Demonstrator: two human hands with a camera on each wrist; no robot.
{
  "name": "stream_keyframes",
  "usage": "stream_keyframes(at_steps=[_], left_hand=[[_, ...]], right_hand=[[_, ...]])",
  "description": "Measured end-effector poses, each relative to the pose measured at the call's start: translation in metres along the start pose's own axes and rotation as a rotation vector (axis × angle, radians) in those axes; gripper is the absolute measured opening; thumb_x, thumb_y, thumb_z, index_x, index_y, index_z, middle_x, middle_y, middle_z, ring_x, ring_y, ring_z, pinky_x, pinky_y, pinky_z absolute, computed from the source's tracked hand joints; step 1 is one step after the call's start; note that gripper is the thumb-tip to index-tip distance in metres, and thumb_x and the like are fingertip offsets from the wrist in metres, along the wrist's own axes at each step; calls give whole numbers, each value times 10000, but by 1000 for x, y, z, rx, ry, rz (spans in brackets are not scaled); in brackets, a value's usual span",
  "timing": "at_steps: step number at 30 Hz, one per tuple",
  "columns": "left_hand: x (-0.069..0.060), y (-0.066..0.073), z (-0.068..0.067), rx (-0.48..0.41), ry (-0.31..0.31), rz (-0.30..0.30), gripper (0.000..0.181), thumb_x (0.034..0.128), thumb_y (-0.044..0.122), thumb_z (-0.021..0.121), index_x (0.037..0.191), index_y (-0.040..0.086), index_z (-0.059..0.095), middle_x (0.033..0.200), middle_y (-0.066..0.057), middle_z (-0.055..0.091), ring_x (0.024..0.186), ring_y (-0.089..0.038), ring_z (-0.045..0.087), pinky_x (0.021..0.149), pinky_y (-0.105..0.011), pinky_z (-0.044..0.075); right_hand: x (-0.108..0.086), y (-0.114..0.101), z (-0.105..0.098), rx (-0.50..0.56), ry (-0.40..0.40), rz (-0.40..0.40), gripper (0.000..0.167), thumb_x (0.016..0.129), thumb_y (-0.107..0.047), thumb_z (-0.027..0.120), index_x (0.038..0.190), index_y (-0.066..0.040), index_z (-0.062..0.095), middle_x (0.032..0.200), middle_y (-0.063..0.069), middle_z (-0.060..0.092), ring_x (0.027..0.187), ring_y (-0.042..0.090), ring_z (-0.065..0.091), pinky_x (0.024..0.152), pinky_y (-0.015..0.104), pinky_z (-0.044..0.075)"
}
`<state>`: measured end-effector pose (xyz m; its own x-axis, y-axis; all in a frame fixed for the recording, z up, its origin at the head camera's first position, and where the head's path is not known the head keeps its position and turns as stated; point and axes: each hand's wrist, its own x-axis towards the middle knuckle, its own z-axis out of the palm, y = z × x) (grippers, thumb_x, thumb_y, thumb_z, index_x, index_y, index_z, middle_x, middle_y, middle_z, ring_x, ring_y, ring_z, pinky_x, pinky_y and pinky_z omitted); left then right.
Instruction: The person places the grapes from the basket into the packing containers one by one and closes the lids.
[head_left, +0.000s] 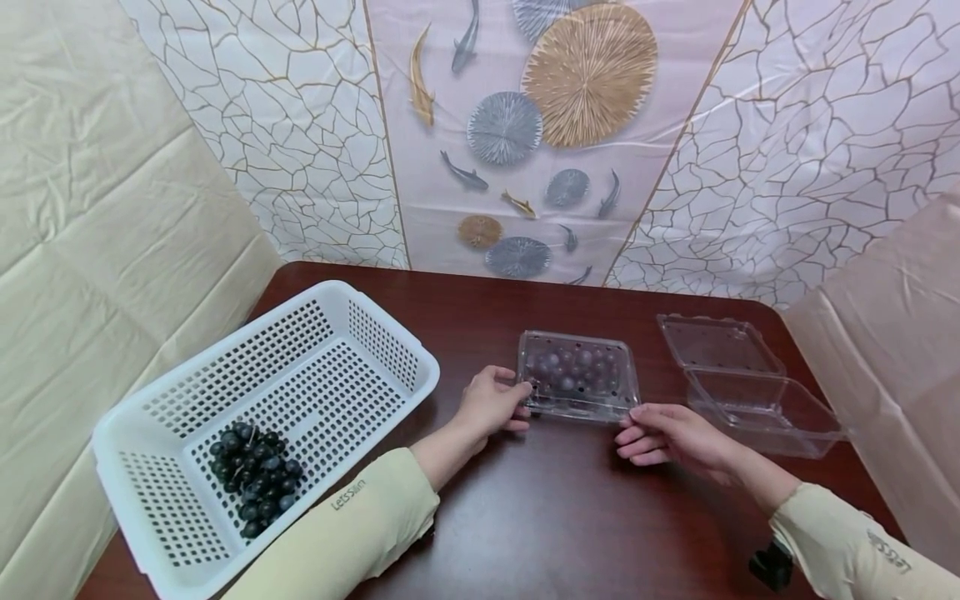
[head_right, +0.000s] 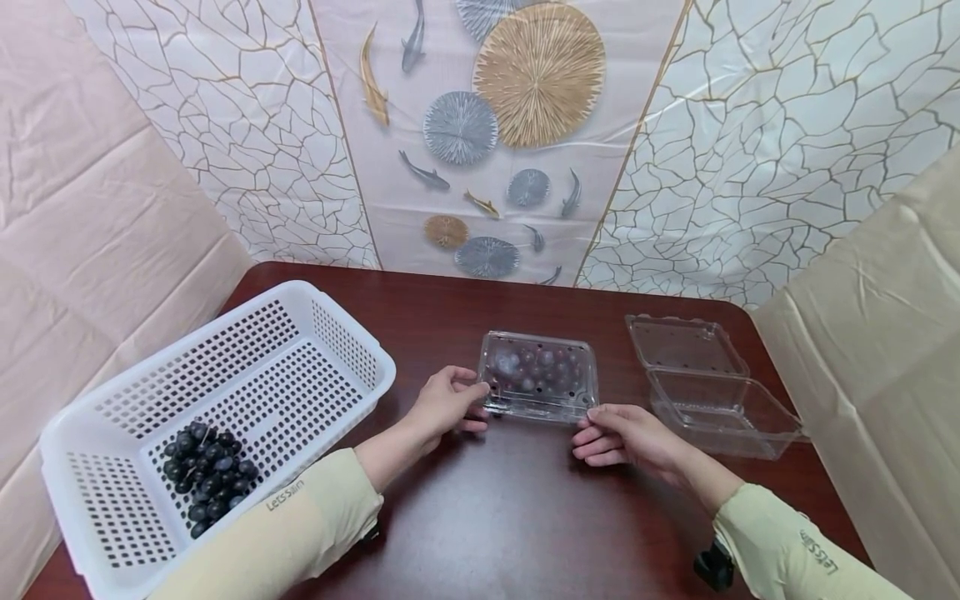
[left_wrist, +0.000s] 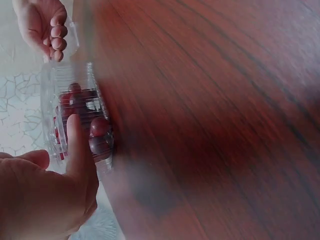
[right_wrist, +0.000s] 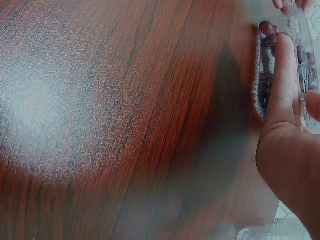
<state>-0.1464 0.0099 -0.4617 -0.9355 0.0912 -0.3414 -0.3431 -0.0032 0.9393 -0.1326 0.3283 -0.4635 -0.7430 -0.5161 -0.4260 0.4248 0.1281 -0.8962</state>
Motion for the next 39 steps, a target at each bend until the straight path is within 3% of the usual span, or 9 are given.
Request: stream_keyframes(at_steps=[6,13,21,27,33,39], left_hand=[[2,0,-2,-95,-64,-43,315,1005,58,710,1273,-54,589,1045,-165,720,945,-376,794,703,-347,659],[5,-4,-7,-141,-89,-25,318,1011,-36,650,1320,-79,586,1048,-184,715,989,-389,786,778,-376,660],[10,-4,-3,-173,-27,-33,220,962,-106,631,1176,-65,603,928,-167,725,777,-257,795,722,-338,658],[12,-3,2,-222,36,-44,224,924,-158,585,1128,-67,604,914,-179,698,828,-343,807,691,-335,656],[10,-4,2,-269,62,-27,221,946,-150,579,1156,-83,595,932,-160,678,787,-323,803,682,-339,656],[11,-6,1,-343,103,8,228,959,-140,545,1180,-91,570,948,-163,637,796,-350,801,688,-351,659]], right_hand=[[2,-1,2,3,-5,-6,344,1178,-192,409,1260,76,608,1106,111,787,987,201,790,896,379,638],[5,-2,3,-5,-6,-7,347,1180,-192,398,1268,77,599,1113,118,786,995,207,789,893,378,639],[6,-3,4,-8,-4,-9,350,1180,-201,406,1273,77,598,1116,111,785,994,200,787,900,372,636],[9,-5,7,-22,24,-16,370,1176,-211,422,1295,105,572,1118,108,779,991,195,784,908,375,635],[12,-5,10,-16,66,-13,363,1176,-235,435,1288,79,577,1104,95,779,982,186,785,907,381,635],[13,-5,12,-28,43,12,495,1179,-324,420,1359,119,549,1123,125,779,986,216,790,894,396,640]])
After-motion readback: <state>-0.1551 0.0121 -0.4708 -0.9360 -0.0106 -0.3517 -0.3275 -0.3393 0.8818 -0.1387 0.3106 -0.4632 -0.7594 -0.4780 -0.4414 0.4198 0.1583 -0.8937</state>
